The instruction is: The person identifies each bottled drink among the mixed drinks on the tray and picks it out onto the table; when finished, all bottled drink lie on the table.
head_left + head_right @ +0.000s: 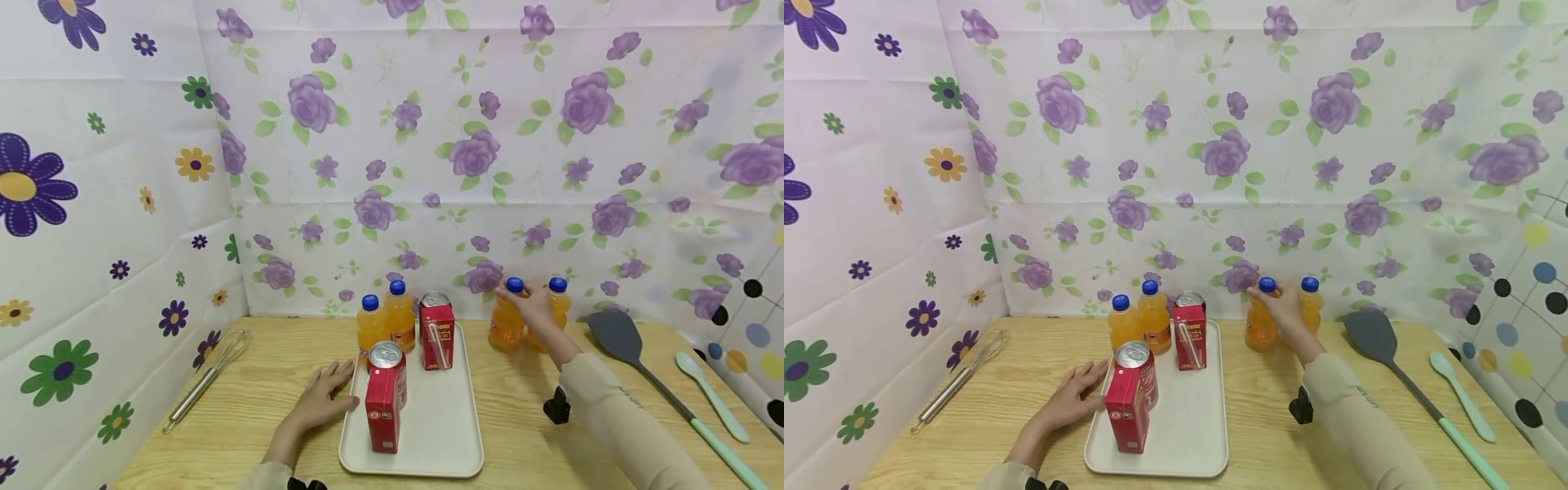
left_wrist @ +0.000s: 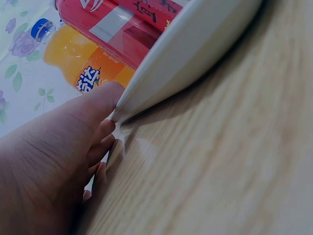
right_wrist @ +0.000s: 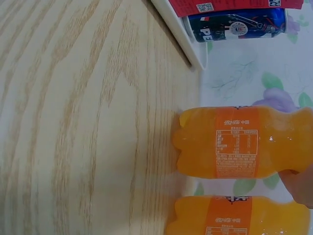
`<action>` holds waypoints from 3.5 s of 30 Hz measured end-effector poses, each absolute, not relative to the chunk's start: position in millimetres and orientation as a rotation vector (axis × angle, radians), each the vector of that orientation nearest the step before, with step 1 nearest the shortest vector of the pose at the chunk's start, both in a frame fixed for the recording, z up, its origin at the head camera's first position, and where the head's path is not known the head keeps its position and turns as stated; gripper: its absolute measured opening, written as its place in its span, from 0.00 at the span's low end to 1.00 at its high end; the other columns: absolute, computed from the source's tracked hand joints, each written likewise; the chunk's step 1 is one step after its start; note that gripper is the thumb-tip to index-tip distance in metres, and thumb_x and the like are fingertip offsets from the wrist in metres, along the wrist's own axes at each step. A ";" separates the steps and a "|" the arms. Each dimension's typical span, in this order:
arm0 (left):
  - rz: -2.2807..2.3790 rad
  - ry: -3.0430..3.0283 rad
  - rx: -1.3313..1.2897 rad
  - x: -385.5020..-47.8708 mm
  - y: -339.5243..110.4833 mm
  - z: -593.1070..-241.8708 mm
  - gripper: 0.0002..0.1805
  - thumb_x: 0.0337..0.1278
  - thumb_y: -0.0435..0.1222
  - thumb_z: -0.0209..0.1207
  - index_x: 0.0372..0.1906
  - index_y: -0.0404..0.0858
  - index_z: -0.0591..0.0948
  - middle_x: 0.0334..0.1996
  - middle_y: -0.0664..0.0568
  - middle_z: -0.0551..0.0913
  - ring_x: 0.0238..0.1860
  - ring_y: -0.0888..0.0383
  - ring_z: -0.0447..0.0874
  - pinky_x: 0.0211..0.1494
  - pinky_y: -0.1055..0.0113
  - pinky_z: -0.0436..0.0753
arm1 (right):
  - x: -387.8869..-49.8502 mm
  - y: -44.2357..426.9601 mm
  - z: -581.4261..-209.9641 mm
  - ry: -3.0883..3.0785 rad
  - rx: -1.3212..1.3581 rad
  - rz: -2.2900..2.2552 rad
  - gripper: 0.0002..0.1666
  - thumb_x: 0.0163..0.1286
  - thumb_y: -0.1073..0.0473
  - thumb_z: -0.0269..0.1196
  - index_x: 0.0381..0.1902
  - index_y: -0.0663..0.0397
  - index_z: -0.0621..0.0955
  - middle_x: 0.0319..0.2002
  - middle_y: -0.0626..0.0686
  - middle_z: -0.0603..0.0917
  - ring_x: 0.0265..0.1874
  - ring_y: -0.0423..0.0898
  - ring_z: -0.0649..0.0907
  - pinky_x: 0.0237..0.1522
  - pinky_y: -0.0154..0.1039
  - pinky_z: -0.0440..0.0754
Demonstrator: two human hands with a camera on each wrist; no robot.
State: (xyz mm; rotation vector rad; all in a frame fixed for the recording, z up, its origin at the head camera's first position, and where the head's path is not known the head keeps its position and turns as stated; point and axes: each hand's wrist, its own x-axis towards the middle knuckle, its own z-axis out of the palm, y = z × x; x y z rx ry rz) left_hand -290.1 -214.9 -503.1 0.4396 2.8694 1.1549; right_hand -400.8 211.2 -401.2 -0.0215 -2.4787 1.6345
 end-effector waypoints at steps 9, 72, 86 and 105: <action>1.152 2.871 0.444 -290.5 -216.3 -502.6 0.40 0.54 0.51 0.62 0.72 0.40 0.67 0.74 0.47 0.63 0.78 0.37 0.49 0.80 0.39 0.39 | -399.0 209.9 -395.4 -2.527 0.028 1.668 0.44 0.66 0.40 0.62 0.71 0.60 0.66 0.72 0.64 0.67 0.73 0.61 0.64 0.75 0.57 0.62; 1.126 2.899 0.451 -288.2 -216.0 -506.0 0.40 0.54 0.51 0.63 0.71 0.39 0.68 0.73 0.46 0.65 0.77 0.37 0.51 0.80 0.39 0.40 | -391.8 22.5 -369.0 -2.573 0.422 1.663 0.29 0.61 0.56 0.70 0.59 0.59 0.80 0.59 0.59 0.82 0.58 0.56 0.83 0.59 0.47 0.83; 1.148 2.879 0.442 -291.4 -214.7 -502.9 0.41 0.54 0.52 0.62 0.71 0.40 0.67 0.74 0.47 0.64 0.77 0.37 0.49 0.80 0.39 0.38 | -394.4 23.1 -368.3 -2.577 0.258 1.636 0.30 0.58 0.52 0.72 0.58 0.55 0.82 0.52 0.57 0.87 0.53 0.53 0.85 0.56 0.45 0.84; 1.173 2.862 0.445 -293.8 -208.0 -501.0 0.40 0.53 0.51 0.62 0.71 0.41 0.68 0.74 0.49 0.63 0.78 0.39 0.48 0.80 0.40 0.37 | -404.2 35.5 -326.5 -2.255 0.092 1.953 0.28 0.60 0.56 0.71 0.58 0.57 0.81 0.56 0.59 0.84 0.59 0.52 0.82 0.67 0.43 0.77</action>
